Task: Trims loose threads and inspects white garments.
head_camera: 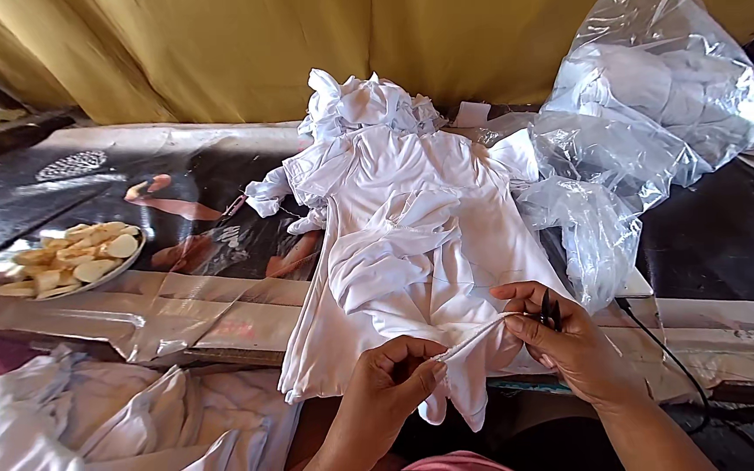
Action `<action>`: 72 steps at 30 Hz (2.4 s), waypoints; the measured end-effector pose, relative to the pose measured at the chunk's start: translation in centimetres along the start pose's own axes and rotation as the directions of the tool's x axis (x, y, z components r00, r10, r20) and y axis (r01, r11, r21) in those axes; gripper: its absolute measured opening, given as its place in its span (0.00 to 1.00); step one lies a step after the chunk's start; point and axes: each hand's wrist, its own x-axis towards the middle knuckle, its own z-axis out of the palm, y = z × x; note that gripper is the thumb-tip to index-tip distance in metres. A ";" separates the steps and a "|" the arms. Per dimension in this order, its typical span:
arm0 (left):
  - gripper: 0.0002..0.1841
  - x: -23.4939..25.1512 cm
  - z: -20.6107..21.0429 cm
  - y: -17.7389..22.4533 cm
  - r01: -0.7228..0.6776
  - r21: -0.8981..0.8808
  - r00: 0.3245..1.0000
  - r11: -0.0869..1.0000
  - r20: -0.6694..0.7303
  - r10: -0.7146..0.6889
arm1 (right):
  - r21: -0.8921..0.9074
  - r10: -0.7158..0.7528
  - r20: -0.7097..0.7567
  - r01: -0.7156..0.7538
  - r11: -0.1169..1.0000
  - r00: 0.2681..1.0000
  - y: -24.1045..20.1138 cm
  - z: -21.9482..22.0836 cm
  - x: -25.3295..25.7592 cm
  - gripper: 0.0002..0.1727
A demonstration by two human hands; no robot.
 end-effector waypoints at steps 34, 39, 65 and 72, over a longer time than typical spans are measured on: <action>0.07 0.1 1.2 0.2 -0.405 0.719 0.811 0.564 -0.003 0.586 | -0.351 -0.114 0.059 0.128 0.928 0.992 -1.5 5.5 -1.4 0.06; 0.07 0.2 1.3 0.2 -0.409 0.827 0.754 0.386 0.068 0.653 | -0.351 -0.107 0.053 0.119 0.929 0.993 -1.5 5.5 -1.3 0.06; 0.07 0.6 0.7 -0.9 -0.250 0.568 0.935 0.784 -0.069 0.348 | 0.611 -0.088 0.300 -0.121 0.782 0.950 -3.0 3.4 -2.2 0.07; 0.04 0.7 -0.4 0.7 0.178 -0.188 0.979 0.966 -0.064 -0.193 | 0.797 -0.186 0.304 -0.142 0.587 0.934 -3.4 0.0 -0.7 0.08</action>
